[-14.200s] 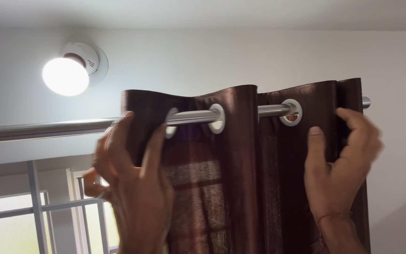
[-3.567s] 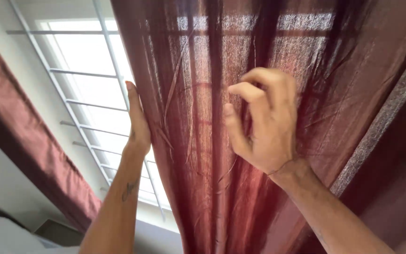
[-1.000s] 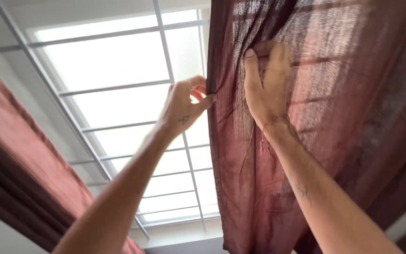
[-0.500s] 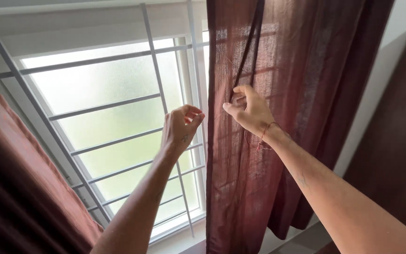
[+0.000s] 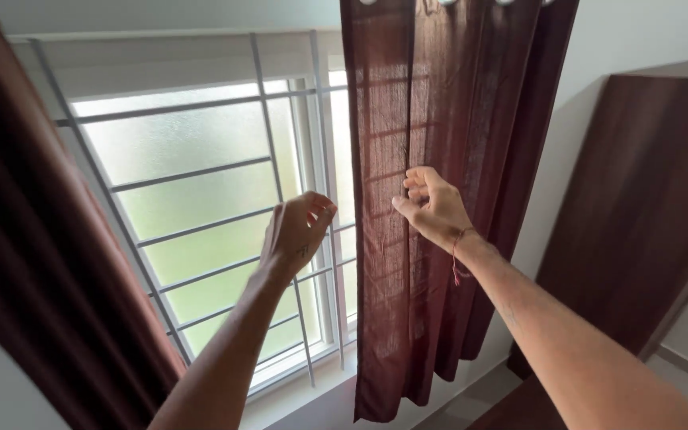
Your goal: The person adjusts a pair of maroon curtains on a metal rod in a room. They gather the fabric, tie knots in the curtain panels to hold them back, and smooth the material along the rod to ensure even spacing and a neat appearance.
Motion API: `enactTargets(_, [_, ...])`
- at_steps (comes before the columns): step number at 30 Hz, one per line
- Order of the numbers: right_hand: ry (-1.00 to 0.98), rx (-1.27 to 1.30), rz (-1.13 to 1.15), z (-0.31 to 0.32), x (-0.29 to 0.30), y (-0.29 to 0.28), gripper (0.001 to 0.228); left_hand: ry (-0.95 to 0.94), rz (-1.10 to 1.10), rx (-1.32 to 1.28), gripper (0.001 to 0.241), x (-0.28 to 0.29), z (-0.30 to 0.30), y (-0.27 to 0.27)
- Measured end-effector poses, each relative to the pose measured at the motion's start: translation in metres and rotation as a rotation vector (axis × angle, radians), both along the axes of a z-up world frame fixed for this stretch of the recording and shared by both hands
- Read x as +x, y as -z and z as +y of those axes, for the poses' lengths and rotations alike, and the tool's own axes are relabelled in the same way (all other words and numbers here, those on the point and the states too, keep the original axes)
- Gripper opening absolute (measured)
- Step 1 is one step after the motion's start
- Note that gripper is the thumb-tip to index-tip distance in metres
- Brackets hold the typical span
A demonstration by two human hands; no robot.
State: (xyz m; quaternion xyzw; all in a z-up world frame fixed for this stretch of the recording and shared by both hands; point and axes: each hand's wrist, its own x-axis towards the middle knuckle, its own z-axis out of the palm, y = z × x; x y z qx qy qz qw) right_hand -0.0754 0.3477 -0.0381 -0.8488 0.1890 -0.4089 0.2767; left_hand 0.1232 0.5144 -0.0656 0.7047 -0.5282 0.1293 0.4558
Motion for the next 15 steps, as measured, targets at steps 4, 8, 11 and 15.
enactTargets(4, [-0.041, 0.017, -0.005, 0.037, 0.000, -0.001, 0.058, -0.100, -0.024, -0.007, 0.027, -0.028, 0.051, -0.019])
enactTargets(8, [-0.069, -0.017, 0.010, 0.065, 0.010, 0.000, 0.056, -0.175, -0.030, -0.083, 0.050, -0.017, 0.082, -0.026])
enactTargets(11, [-0.093, -0.044, 0.006, 0.077, 0.025, -0.007, 0.057, -0.217, -0.030, -0.122, 0.057, -0.011, 0.107, -0.042])
enactTargets(15, [-0.129, -0.047, 0.025, 0.097, 0.049, -0.016, 0.060, -0.263, -0.026, -0.126, 0.053, -0.007, 0.142, -0.056])
